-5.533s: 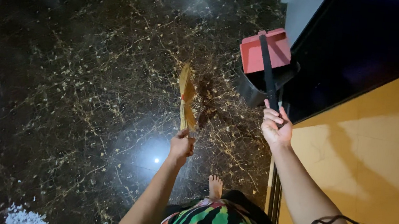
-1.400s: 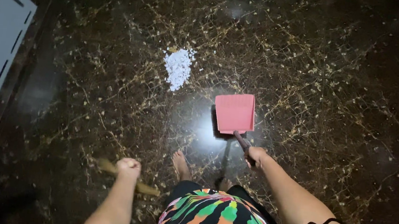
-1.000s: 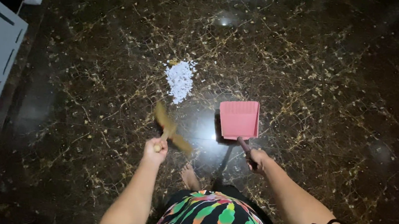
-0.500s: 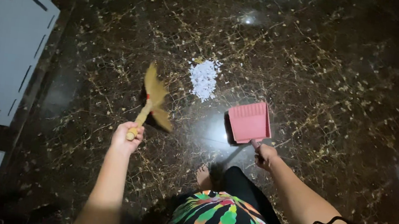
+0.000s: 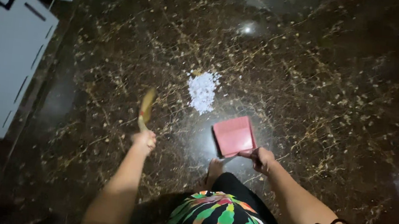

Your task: Sweeping paper scraps from the floor into a dustpan using a small broom.

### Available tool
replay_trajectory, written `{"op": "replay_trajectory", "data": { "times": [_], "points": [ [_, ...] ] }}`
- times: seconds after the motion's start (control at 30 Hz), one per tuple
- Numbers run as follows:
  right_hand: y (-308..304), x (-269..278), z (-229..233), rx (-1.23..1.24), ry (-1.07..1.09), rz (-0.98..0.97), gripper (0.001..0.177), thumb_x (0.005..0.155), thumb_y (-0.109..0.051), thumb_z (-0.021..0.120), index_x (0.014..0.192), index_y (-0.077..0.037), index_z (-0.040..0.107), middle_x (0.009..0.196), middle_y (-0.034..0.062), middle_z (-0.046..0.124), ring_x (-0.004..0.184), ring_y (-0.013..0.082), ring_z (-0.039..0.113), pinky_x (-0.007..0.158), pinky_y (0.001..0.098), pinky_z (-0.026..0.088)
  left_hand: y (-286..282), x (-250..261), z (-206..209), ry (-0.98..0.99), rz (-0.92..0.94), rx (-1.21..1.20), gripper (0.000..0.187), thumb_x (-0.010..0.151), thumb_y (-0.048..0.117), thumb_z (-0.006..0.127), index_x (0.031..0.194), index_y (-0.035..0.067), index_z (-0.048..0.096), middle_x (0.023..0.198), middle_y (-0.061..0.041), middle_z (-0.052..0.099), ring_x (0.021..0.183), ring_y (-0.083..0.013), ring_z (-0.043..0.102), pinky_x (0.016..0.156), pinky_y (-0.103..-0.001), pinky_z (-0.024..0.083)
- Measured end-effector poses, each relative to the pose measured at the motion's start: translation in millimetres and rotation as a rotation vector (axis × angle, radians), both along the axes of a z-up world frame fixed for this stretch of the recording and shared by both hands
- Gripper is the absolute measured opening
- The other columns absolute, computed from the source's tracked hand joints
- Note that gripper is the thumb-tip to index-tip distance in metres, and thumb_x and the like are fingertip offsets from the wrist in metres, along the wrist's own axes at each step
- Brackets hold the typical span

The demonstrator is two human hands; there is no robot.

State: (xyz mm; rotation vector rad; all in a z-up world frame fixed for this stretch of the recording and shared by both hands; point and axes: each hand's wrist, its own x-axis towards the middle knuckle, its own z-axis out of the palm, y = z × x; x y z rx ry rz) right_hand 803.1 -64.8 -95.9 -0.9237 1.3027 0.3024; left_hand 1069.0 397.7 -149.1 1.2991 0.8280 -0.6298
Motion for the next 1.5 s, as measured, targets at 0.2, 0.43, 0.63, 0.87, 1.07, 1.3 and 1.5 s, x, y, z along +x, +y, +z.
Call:
{"op": "replay_trajectory", "data": {
  "times": [0.2,0.43,0.63,0.87,1.07,1.3,1.5],
  "points": [
    [-22.1,14.4,26.8,0.023,0.056,0.153,0.025,0.088,-0.016,0.059,0.065,-0.011,0.052,0.052,0.0047,0.048,0.039,0.0165,0.041,0.037,0.0314,0.033,-81.7,-42.3,-16.9,0.105,-0.117,-0.043,0.006,0.085,0.004,0.063,0.087,0.004,0.058,0.065,-0.008,0.055,0.048,-0.0194,0.053,0.036,-0.032,0.038],
    [-34.1,23.9,28.8,-0.053,0.133,0.214,0.018,0.087,-0.011,0.06,0.069,-0.008,0.059,0.06,0.0078,0.053,0.04,0.0187,0.043,0.037,0.0338,0.033,-57.7,-62.2,29.0,0.222,-0.216,-0.215,0.01,0.084,0.007,0.061,0.093,0.004,0.057,0.068,-0.012,0.057,0.05,-0.0207,0.056,0.04,-0.031,0.043],
    [-29.7,31.1,30.9,-0.045,0.097,0.282,0.025,0.081,0.0,0.046,0.078,-0.004,0.071,0.096,0.0053,0.081,0.038,0.0128,0.029,0.035,0.0296,0.026,0.2,-36.0,128.7,0.188,-0.3,-0.175,0.016,0.083,0.007,0.06,0.098,0.001,0.062,0.073,-0.016,0.065,0.053,-0.0203,0.06,0.042,-0.03,0.046],
    [-24.5,35.2,-5.6,-0.093,0.131,0.074,0.014,0.089,-0.007,0.049,0.081,-0.002,0.06,0.094,0.0104,0.079,0.039,0.0133,0.036,0.034,0.0292,0.028,2.3,-11.1,192.3,0.007,-0.722,0.016,0.015,0.081,0.006,0.062,0.094,-0.001,0.065,0.073,-0.012,0.067,0.049,-0.0151,0.057,0.036,-0.028,0.04],
    [-22.7,27.3,-6.8,-0.171,0.167,0.021,0.016,0.088,-0.012,0.056,0.074,-0.003,0.059,0.08,0.0099,0.07,0.039,0.0157,0.038,0.035,0.0324,0.029,-60.2,-11.9,138.5,-0.192,-0.834,0.214,0.018,0.076,0.004,0.066,0.094,0.0,0.067,0.065,-0.01,0.065,0.049,-0.0196,0.058,0.038,-0.034,0.042],
    [11.8,34.8,-5.6,-0.258,0.218,-0.05,0.026,0.086,-0.019,0.066,0.065,-0.006,0.058,0.06,0.0093,0.058,0.039,0.0191,0.042,0.036,0.0368,0.03,-91.1,-3.4,29.1,-0.462,-1.067,0.614,0.014,0.076,0.007,0.067,0.088,0.002,0.073,0.066,-0.013,0.068,0.055,-0.0192,0.065,0.05,-0.035,0.051],
    [52.8,49.9,-14.6,-0.321,0.297,0.159,0.059,0.074,-0.039,0.096,0.063,-0.005,0.048,0.055,0.0095,0.048,0.04,0.0211,0.041,0.038,0.0391,0.032,-26.1,28.3,80.3,-0.254,-1.01,0.152,0.019,0.075,0.001,0.065,0.094,-0.005,0.066,0.063,-0.01,0.061,0.046,-0.0196,0.059,0.041,-0.037,0.046]
  ]
}}
